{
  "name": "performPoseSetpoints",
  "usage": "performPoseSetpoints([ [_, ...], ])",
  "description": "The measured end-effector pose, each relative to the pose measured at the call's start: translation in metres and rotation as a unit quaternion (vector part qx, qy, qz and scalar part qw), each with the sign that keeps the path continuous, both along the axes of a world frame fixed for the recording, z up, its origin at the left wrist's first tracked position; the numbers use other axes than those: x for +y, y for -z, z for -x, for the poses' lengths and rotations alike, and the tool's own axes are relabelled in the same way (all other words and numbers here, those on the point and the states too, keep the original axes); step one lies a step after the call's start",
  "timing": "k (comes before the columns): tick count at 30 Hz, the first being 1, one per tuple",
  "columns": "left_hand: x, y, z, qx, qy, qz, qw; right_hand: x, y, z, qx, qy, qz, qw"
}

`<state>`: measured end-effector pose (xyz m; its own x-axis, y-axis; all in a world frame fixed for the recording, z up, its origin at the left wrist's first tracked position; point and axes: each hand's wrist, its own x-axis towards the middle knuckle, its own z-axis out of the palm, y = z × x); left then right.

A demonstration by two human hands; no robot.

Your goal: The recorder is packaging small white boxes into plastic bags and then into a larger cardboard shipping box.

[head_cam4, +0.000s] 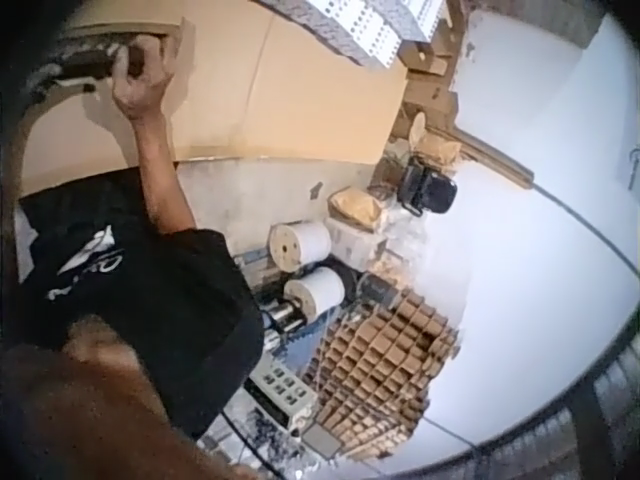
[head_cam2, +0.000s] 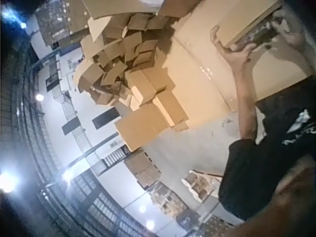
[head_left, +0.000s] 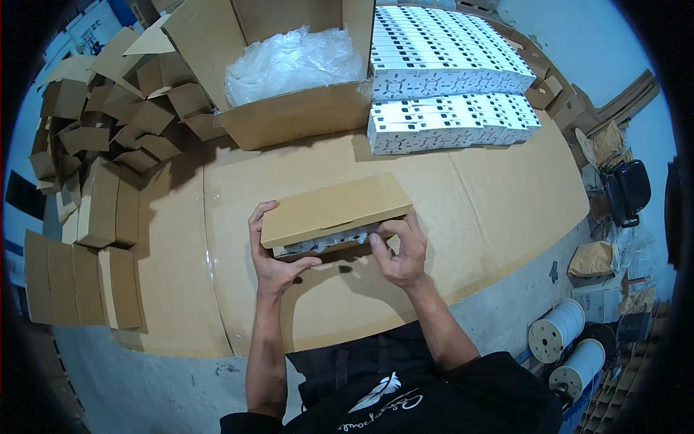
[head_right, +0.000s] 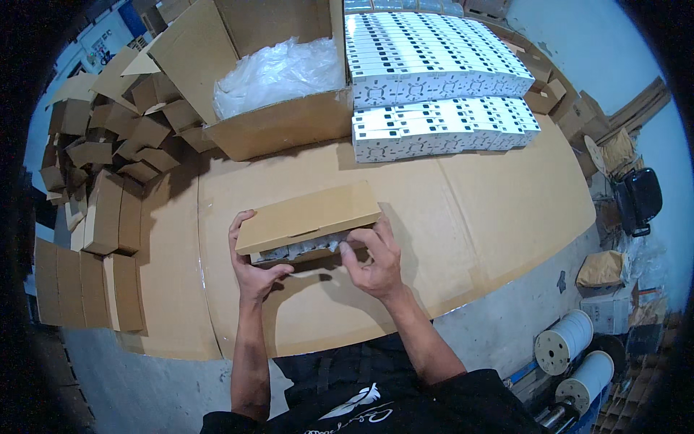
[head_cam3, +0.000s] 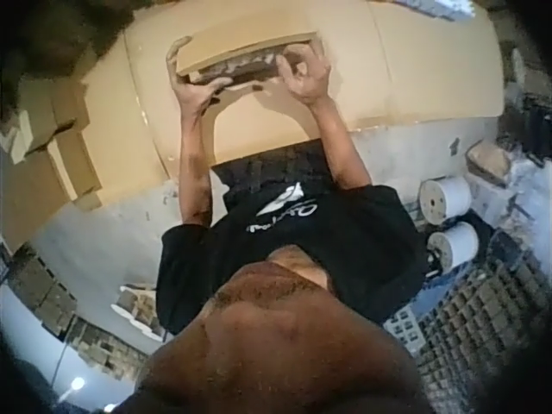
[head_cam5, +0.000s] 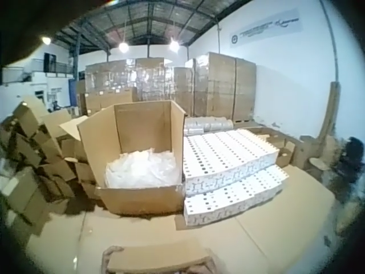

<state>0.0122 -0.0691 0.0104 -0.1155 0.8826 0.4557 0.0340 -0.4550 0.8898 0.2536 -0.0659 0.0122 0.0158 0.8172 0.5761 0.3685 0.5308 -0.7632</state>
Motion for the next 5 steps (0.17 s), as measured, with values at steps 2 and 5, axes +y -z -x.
performPoseSetpoints([
  [2,0.001,0.004,-0.001,0.044,-0.047,-0.024,0.998,0.0,-0.002,-0.001,-0.026,-0.016,-0.029,0.999],
  [5,0.002,0.012,-0.001,0.083,-0.067,-0.027,0.994,0.0,-0.002,-0.002,-0.051,-0.038,-0.028,0.998],
])
